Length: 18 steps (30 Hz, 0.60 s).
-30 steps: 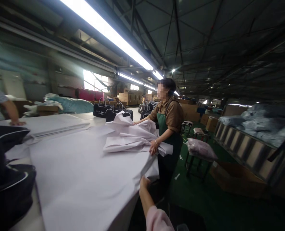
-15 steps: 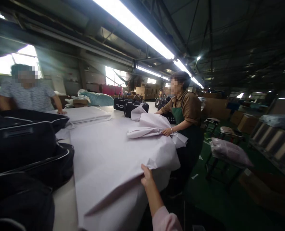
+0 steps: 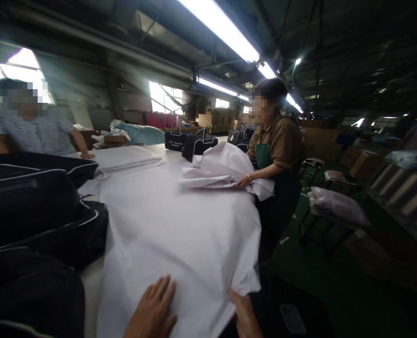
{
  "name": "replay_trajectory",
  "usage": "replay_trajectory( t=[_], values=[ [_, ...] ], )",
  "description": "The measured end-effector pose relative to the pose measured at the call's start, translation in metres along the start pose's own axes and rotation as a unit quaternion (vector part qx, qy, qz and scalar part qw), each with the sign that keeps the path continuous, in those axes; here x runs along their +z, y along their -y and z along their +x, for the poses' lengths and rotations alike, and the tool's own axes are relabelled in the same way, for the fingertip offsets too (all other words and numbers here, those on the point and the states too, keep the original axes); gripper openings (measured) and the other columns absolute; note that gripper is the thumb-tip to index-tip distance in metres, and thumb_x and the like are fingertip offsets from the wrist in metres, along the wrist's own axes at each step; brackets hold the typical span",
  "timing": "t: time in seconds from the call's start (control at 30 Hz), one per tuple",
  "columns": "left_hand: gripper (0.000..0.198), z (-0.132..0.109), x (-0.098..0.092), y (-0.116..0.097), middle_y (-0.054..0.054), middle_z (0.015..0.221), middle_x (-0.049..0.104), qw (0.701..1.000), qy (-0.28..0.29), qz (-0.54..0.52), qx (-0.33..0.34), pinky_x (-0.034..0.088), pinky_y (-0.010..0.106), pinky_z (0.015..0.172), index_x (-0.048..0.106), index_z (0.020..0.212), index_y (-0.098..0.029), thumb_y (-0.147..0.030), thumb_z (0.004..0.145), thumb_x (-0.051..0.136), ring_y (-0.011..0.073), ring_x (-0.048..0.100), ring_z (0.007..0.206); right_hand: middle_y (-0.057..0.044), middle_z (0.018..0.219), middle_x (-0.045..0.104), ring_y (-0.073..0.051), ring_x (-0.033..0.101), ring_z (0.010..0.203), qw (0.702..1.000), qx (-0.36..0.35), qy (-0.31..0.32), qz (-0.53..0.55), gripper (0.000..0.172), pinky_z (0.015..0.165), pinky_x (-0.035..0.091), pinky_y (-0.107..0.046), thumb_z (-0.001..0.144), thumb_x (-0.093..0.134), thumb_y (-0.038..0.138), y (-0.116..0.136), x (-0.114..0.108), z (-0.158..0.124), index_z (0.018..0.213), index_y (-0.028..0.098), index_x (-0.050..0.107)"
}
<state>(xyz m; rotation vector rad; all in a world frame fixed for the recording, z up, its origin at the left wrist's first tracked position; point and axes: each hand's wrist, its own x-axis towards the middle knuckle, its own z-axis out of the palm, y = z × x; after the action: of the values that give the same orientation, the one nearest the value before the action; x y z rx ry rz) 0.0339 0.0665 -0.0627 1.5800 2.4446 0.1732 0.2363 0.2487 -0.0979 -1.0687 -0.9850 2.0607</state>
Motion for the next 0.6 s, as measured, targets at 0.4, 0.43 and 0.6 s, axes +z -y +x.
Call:
replay_trajectory(
  t=[0.4, 0.43, 0.6],
  values=[
    [0.083, 0.005, 0.124, -0.039, 0.02, 0.155, 0.032, 0.952, -0.22, 0.137, 0.165, 0.028, 0.078, 0.109, 0.028, 0.154, -0.019, -0.015, 0.077, 0.061, 0.0426, 0.031, 0.143, -0.011, 0.1, 0.074, -0.028, 0.068, 0.102, 0.988, 0.086, -0.029, 0.122, 0.064, 0.086, 0.056, -0.036, 0.057, 0.091, 0.041, 0.036, 0.018, 0.018, 0.108, 0.011, 0.066],
    [0.086, 0.004, 0.124, -0.044, 0.022, 0.155, 0.032, 0.956, -0.204, 0.12, 0.175, 0.029, 0.078, 0.108, 0.028, 0.154, -0.015, -0.022, 0.076, 0.064, 0.0438, 0.032, 0.143, -0.011, 0.098, 0.074, -0.029, 0.068, 0.1, 0.991, 0.076, -0.03, 0.108, 0.064, 0.084, 0.056, -0.036, 0.055, 0.091, 0.039, 0.033, 0.031, 0.023, 0.106, 0.011, 0.066],
    [0.082, -0.006, 0.105, -0.051, 0.023, 0.147, 0.045, 0.957, -0.175, 0.056, 0.224, 0.045, 0.07, 0.104, 0.037, 0.149, -0.012, -0.037, 0.077, 0.066, 0.0424, 0.046, 0.135, -0.005, 0.078, 0.072, -0.022, 0.066, 0.072, 0.997, 0.04, -0.058, 0.041, 0.033, 0.071, 0.053, -0.032, 0.056, 0.076, 0.019, 0.011, 0.071, 0.041, 0.086, 0.011, 0.067]
  ],
)
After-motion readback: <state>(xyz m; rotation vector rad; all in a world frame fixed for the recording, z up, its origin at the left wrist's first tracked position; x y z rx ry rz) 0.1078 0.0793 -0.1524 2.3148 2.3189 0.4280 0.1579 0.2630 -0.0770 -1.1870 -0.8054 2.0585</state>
